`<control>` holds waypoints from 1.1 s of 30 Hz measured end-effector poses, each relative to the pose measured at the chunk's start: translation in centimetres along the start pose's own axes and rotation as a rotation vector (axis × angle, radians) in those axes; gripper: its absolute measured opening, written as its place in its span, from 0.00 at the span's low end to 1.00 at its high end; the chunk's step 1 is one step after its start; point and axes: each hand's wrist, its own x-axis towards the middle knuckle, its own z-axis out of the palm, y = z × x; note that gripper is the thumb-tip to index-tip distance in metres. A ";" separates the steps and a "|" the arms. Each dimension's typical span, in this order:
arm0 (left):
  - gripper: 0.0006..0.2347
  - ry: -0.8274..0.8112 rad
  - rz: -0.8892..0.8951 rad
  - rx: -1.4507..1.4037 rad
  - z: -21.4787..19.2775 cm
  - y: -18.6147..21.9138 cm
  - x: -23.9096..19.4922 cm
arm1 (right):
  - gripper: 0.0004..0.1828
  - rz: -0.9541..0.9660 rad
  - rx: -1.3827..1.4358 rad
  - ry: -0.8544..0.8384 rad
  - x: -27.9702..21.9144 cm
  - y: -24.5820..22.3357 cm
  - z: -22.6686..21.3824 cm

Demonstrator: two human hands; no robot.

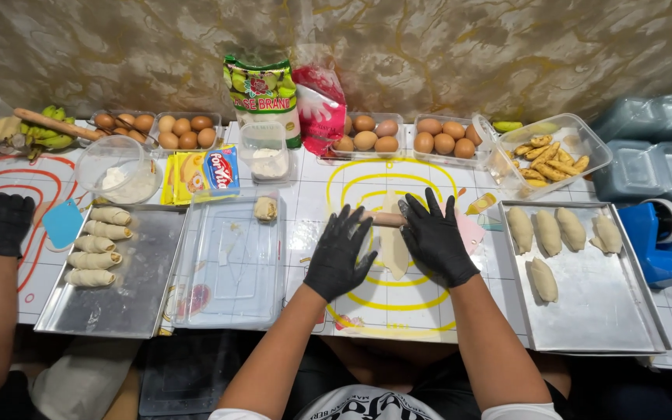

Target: The person rolls a piece of dough flat on a silicone mat using a wooden rolling pin. They then place a filling inside the flattened dough and roll it into a cylindrical shape.

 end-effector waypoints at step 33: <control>0.35 -0.275 -0.181 0.136 5.4 -1.1 2.8 | 0.38 0.041 -0.106 -0.020 0.3 1.7 5.7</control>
